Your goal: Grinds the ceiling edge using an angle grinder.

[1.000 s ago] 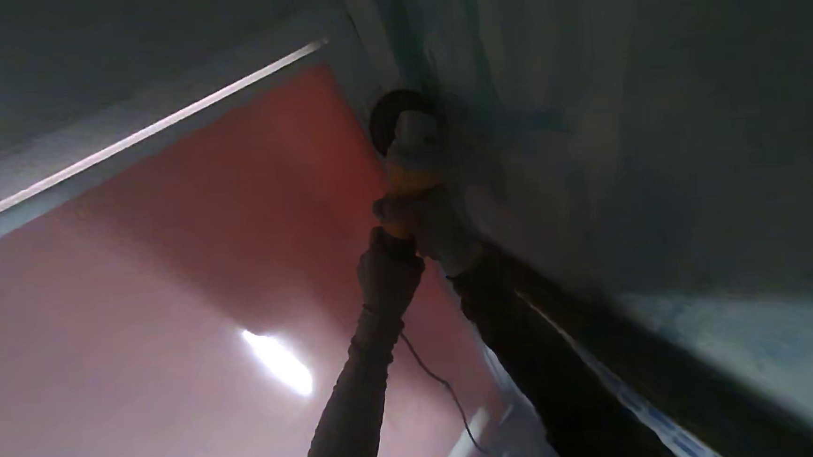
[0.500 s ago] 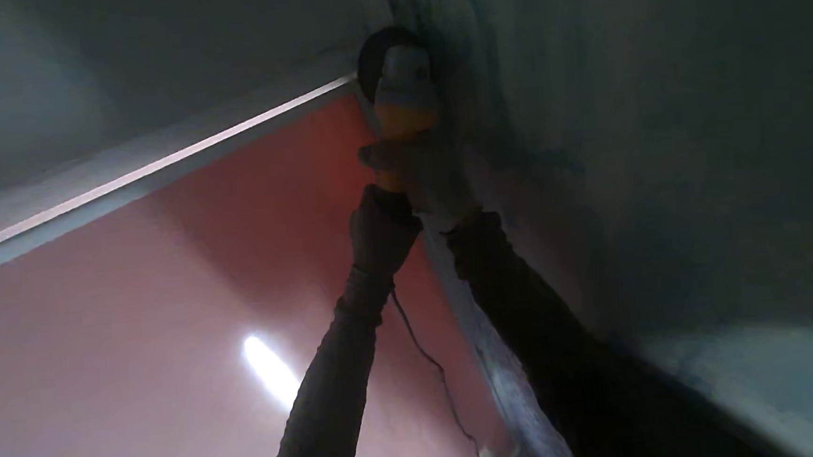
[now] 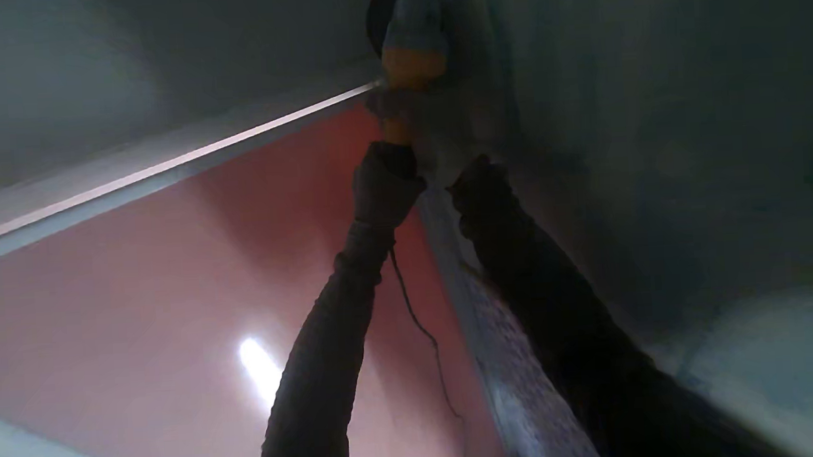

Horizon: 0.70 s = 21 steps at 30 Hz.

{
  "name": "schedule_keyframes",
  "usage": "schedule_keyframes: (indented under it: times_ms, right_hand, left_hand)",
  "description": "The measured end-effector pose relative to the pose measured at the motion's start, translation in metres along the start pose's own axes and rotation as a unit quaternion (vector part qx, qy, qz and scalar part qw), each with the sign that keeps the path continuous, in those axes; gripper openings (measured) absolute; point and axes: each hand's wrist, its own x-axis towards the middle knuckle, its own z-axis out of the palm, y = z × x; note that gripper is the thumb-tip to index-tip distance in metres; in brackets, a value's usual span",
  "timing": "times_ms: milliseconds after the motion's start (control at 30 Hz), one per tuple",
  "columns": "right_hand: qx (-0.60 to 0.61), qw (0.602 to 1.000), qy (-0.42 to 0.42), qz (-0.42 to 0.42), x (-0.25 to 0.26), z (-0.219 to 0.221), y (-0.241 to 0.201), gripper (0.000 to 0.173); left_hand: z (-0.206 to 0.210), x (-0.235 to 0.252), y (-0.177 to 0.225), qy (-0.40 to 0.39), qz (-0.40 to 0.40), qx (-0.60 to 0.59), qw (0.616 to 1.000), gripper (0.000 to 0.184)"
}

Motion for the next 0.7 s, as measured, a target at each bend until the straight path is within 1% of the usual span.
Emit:
schedule_keyframes:
  times_ms: [67,100,133,167,200,233,267,300,333,400,467,500,600,633,700]
  right_hand:
    - [-0.091,0.993,-0.043,-0.062,-0.015,-0.005,0.048,0.034]
    - [-0.16,0.982,-0.058,-0.079,-0.024,-0.011,0.065,0.033]
    - [-0.228,0.968,-0.061,-0.091,-0.031,-0.017,0.071,0.032]
    - [-0.287,0.951,-0.061,-0.094,-0.038,-0.023,0.062,0.031]
    - [-0.34,0.935,-0.08,-0.069,-0.046,-0.031,0.039,0.031]
    - [-0.383,0.912,-0.149,0.016,-0.049,-0.041,0.0,0.034]
    - [-0.398,0.905,-0.143,0.038,-0.045,-0.041,-0.016,0.035]
    - [-0.401,0.909,-0.11,0.038,-0.034,-0.035,-0.015,0.034]
    - [-0.402,0.912,-0.074,0.015,-0.019,-0.028,-0.006,0.033]
    - [-0.394,0.916,-0.071,0.0,-0.004,-0.029,-0.006,0.032]
    - [-0.36,0.931,-0.064,-0.012,-0.006,-0.037,-0.015,0.032]
    - [-0.344,0.937,-0.067,-0.002,-0.004,-0.04,-0.023,0.032]
    - [-0.315,0.947,-0.057,-0.018,0.011,-0.044,-0.037,0.035]
    - [-0.321,0.945,-0.04,-0.041,0.017,-0.043,-0.04,0.035]
    - [-0.379,0.922,-0.009,-0.082,0.029,-0.04,-0.052,0.038]
  left_hand:
    - [-0.006,-0.007,-0.001,-0.019,-0.014,-0.022,0.999,0.061]
    - [-0.008,-0.008,0.001,-0.024,-0.015,-0.028,0.999,0.06]
    - [-0.009,-0.008,0.004,-0.026,-0.013,-0.03,0.999,0.059]
    - [-0.01,-0.007,0.005,-0.025,-0.005,-0.031,0.999,0.058]
    - [-0.011,-0.007,0.008,-0.022,0.004,-0.034,0.999,0.057]
    - [-0.015,-0.011,0.013,-0.022,0.01,-0.036,0.999,0.056]
    - [-0.019,-0.018,0.02,-0.021,0.012,-0.033,0.999,0.056]
    - [-0.024,-0.024,0.027,-0.017,0.013,-0.035,0.999,0.054]
    - [-0.027,-0.026,0.032,-0.012,0.014,-0.039,0.999,0.055]
    - [-0.028,-0.017,0.042,-0.002,0.02,-0.038,0.999,0.055]
    - [-0.028,0.001,0.055,0.008,0.031,-0.029,0.999,0.058]
    - [-0.032,-0.002,0.06,0.01,0.039,-0.021,0.999,0.06]
    - [-0.056,-0.023,0.086,-0.018,0.066,-0.007,0.998,0.065]
    - [-0.065,-0.032,0.1,-0.024,0.069,-0.009,0.997,0.061]
    - [-0.087,-0.056,0.132,-0.032,0.06,0.003,0.998,0.052]
